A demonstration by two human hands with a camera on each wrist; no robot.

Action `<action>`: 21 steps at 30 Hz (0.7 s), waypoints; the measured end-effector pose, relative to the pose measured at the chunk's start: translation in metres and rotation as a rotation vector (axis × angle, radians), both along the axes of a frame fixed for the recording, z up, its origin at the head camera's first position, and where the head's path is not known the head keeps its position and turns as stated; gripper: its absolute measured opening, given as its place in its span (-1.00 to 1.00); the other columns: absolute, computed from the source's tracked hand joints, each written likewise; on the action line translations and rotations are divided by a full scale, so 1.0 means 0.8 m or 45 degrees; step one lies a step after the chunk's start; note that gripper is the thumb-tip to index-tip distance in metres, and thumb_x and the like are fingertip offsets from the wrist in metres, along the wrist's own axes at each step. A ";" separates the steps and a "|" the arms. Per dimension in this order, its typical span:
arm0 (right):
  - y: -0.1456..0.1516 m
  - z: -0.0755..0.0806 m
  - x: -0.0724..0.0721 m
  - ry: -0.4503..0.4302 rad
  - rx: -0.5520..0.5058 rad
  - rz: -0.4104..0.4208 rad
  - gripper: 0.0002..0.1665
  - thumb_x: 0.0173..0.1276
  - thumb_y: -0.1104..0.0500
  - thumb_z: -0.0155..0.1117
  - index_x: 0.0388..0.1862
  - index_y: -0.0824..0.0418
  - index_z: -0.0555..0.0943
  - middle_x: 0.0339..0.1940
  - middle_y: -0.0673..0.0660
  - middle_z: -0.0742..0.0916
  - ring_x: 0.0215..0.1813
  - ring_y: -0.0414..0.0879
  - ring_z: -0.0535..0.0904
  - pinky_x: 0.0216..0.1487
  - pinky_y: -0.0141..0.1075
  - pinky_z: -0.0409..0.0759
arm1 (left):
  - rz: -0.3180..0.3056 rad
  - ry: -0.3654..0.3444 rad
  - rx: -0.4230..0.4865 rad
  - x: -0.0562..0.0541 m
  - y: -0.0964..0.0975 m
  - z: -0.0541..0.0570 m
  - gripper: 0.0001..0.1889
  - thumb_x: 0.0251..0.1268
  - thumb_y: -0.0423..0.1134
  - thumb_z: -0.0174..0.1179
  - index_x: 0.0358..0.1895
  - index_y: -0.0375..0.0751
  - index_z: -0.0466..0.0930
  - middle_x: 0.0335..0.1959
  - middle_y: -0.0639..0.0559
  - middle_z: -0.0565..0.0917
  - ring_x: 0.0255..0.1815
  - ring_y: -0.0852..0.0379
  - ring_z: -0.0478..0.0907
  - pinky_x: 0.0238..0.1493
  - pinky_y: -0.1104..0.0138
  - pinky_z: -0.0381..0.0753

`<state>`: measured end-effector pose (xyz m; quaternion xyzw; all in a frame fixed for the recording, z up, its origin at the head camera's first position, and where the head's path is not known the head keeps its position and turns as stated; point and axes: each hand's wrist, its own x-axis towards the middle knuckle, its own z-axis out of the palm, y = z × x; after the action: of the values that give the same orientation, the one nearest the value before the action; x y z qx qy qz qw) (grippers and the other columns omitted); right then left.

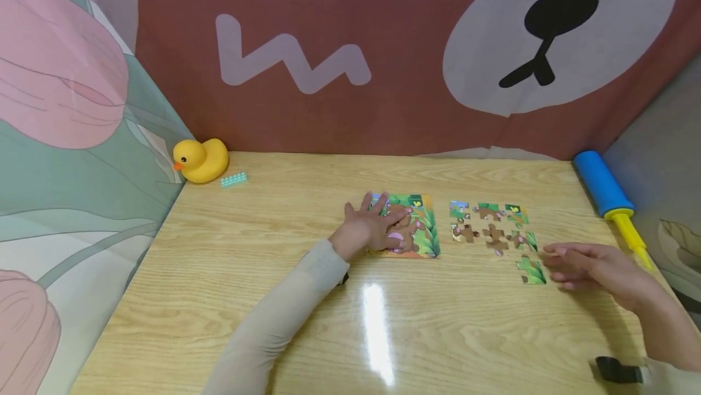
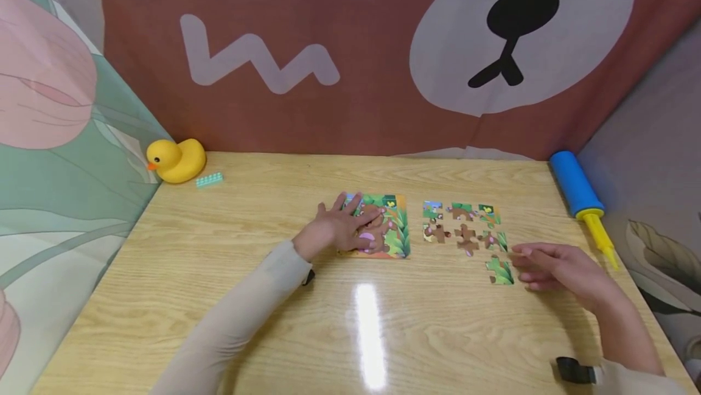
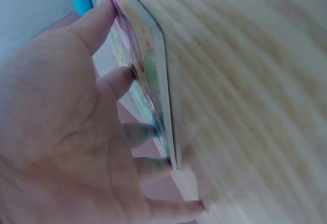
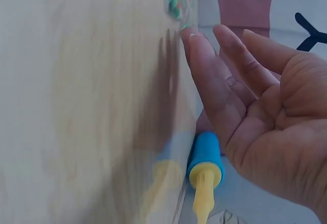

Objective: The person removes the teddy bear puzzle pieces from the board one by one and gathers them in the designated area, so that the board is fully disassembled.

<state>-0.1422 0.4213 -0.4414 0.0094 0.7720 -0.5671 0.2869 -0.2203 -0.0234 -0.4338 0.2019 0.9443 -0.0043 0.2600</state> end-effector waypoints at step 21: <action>-0.175 0.011 -0.057 0.145 0.081 0.130 -0.36 0.68 0.01 -0.04 0.43 0.50 0.36 0.07 0.32 0.71 -0.08 -0.08 0.75 -0.03 -0.19 0.77 | -0.050 -0.068 0.276 -0.007 -0.044 0.000 -0.09 0.37 0.39 0.08 0.64 0.48 -0.25 0.70 0.06 -0.46 0.70 -0.14 -0.54 0.59 -0.31 -0.28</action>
<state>-0.1879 0.2811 -0.4323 -0.0531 0.8041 -0.5266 0.2707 -0.2256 -0.0587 -0.4336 0.2474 0.9277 0.0980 0.2617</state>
